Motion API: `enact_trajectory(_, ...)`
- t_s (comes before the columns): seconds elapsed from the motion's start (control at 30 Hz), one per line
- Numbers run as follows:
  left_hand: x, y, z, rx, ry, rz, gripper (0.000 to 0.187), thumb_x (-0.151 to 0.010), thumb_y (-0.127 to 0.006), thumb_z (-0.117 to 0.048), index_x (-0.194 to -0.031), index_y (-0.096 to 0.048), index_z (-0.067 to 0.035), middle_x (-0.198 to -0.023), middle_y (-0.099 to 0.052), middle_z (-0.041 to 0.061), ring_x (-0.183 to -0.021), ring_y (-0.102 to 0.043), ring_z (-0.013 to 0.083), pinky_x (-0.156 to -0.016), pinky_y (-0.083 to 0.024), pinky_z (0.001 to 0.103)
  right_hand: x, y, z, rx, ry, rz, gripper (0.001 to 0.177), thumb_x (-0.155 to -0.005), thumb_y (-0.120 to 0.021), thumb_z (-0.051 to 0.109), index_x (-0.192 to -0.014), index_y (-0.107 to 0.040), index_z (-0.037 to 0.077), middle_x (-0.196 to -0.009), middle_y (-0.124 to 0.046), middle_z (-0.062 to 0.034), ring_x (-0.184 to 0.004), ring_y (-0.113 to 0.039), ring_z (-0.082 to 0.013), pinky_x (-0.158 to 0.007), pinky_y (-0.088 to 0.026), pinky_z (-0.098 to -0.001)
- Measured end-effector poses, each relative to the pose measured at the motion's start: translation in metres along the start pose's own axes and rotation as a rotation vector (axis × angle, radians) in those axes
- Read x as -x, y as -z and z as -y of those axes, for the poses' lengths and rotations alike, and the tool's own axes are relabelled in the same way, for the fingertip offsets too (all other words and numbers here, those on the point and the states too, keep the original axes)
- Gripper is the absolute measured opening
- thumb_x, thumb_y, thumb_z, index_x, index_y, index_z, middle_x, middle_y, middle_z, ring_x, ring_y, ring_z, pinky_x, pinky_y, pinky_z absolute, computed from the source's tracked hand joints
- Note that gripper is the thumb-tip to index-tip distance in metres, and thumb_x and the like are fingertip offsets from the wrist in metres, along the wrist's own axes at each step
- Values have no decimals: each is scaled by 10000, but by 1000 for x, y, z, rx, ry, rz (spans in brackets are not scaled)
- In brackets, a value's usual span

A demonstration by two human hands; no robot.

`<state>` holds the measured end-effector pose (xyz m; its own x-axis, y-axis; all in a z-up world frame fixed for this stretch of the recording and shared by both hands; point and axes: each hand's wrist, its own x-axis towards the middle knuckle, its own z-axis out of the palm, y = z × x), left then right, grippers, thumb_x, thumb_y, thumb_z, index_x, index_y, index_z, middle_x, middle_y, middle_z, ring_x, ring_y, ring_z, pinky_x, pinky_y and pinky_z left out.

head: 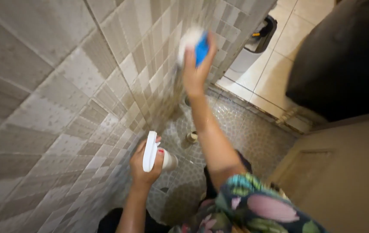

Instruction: Scrubbing bathroom tiles on the wall and floor using a brush, sponge, and cleaning spray.

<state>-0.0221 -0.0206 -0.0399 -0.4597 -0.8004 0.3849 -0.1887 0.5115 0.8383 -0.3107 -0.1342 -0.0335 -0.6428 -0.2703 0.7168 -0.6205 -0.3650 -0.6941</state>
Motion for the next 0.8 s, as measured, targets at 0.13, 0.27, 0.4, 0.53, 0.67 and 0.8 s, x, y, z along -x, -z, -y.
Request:
enact_trajectory(0.13, 11, -12, 24, 106, 34, -21, 349, -873, -654, -174, -1168, -698, 8, -1147, -739, 166, -1031, -741, 275, -903, -582, 362, 137, 21, -85, 74, -396, 30, 614, -996, -678, 236, -1486, -404, -13, -1392, -546, -193, -1285, -547, -277, -1135, -417, -396)
enact_trajectory(0.27, 11, -18, 54, 86, 28, -35, 349, -883, -708, -217, -1146, -710, 12, -1127, -736, 179, -1060, -728, 302, -922, -564, 378, 58, 10, -36, -73, -328, 25, 566, -1036, -651, 233, -1488, -400, 2, -1375, -542, -163, -1242, -553, -237, -1114, -451, -376)
enact_trajectory(0.4, -7, -3, 28, 74, 29, -22, 354, -898, -727, -218, -1152, -697, 26, -1126, -727, 187, -1026, -723, 308, -878, -568, 372, 33, 1, 14, -7, -107, 7, 614, -1041, -690, 189, -1546, -398, -1, -1433, -502, -157, -1307, -509, -262, -1169, -410, -390)
enact_trajectory(0.53, -23, -3, 23, 70, 51, -19, 241, -870, -753, -194, -1010, -721, 0, -1043, -750, 155, -922, -754, 276, -799, -589, 351, 93, 11, -81, 22, -317, 31, 633, -989, -701, 231, -1506, -408, 13, -1384, -536, -116, -1244, -543, -232, -1097, -438, -368)
enact_trajectory(0.67, -13, -18, 45, 80, 24, -52, 223, -915, -727, -186, -1022, -702, 8, -1041, -749, 143, -930, -738, 278, -817, -588, 354, 74, 18, -75, -33, -418, 64, 629, -1002, -694, 276, -1504, -412, 21, -1341, -568, -137, -1170, -576, -202, -1047, -481, -368)
enact_trajectory(0.8, -6, -17, 44, 90, 109, -26, 219, -891, -740, -194, -987, -716, 1, -991, -743, 140, -873, -734, 281, -781, -584, 353, 51, 6, 57, -71, -125, 101, 740, -967, -715, 262, -1569, -316, 101, -1313, -470, -152, -1148, -469, -231, -995, -407, -387)
